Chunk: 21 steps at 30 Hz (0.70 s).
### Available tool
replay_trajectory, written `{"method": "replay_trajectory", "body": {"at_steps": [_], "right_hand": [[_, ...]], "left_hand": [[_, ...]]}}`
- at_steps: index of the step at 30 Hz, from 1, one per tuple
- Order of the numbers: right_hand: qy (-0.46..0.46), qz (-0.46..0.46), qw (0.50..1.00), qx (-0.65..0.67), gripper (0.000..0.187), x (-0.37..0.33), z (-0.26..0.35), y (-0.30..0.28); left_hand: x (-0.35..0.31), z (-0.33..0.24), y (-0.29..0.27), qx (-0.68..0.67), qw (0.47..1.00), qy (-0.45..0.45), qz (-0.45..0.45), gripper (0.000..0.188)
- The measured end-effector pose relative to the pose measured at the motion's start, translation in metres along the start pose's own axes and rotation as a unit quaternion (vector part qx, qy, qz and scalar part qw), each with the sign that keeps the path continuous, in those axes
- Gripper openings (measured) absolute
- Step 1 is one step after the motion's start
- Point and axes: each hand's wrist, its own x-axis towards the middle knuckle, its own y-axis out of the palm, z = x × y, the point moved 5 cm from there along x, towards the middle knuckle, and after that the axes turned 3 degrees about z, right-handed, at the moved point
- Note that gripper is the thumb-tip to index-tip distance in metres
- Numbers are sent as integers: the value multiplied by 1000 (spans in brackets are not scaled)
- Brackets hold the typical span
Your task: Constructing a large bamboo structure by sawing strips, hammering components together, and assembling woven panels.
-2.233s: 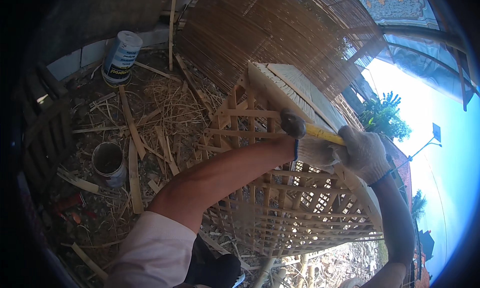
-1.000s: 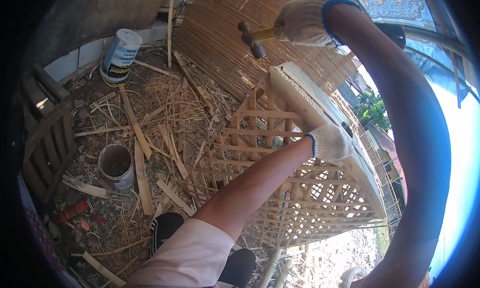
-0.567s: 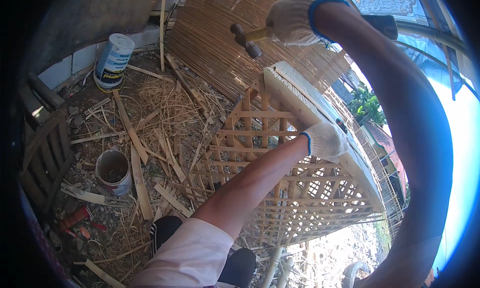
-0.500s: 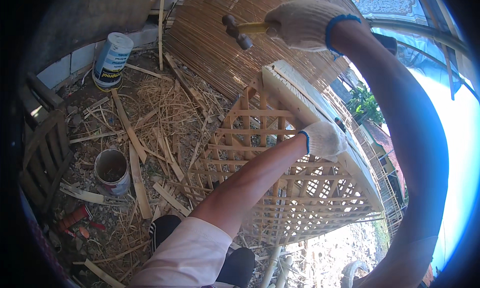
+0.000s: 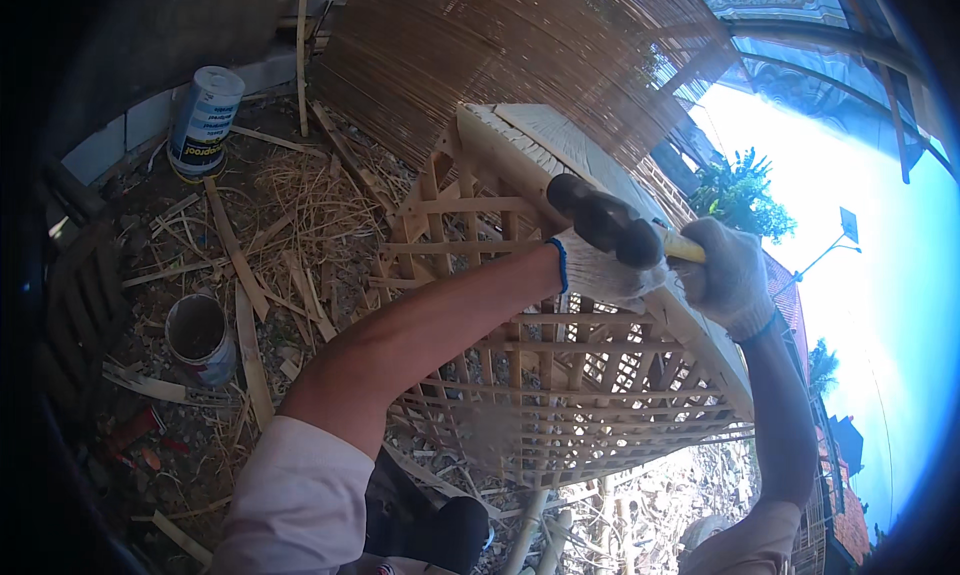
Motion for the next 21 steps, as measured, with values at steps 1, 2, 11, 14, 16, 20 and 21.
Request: {"method": "replay_trajectory", "body": {"at_steps": [1,2,11,14,16,20,21], "right_hand": [[-86,-43,995,9,29,-2,6,-3],[-109,-31,990,79,32,0,-1,0],[-140,-21,989,39,29,17,20,6],[-177,34,983,45,27,9,-2,-3],[-2,121,989,-86,27,23,-26,32],[-39,-3,999,-2,25,22,0,14],[-111,-47,992,40,25,14,4,2]], "left_hand": [[0,13,9,-298,952,-48,44,36],[2,13,17,-440,893,-67,66,38],[-15,-16,-26,189,964,91,-165,31],[8,9,-4,-400,913,-76,25,29],[-3,-2,-18,-197,978,-60,24,34],[-11,3,16,-271,960,-47,-46,32],[0,0,16,-210,976,-42,-38,31]]}}
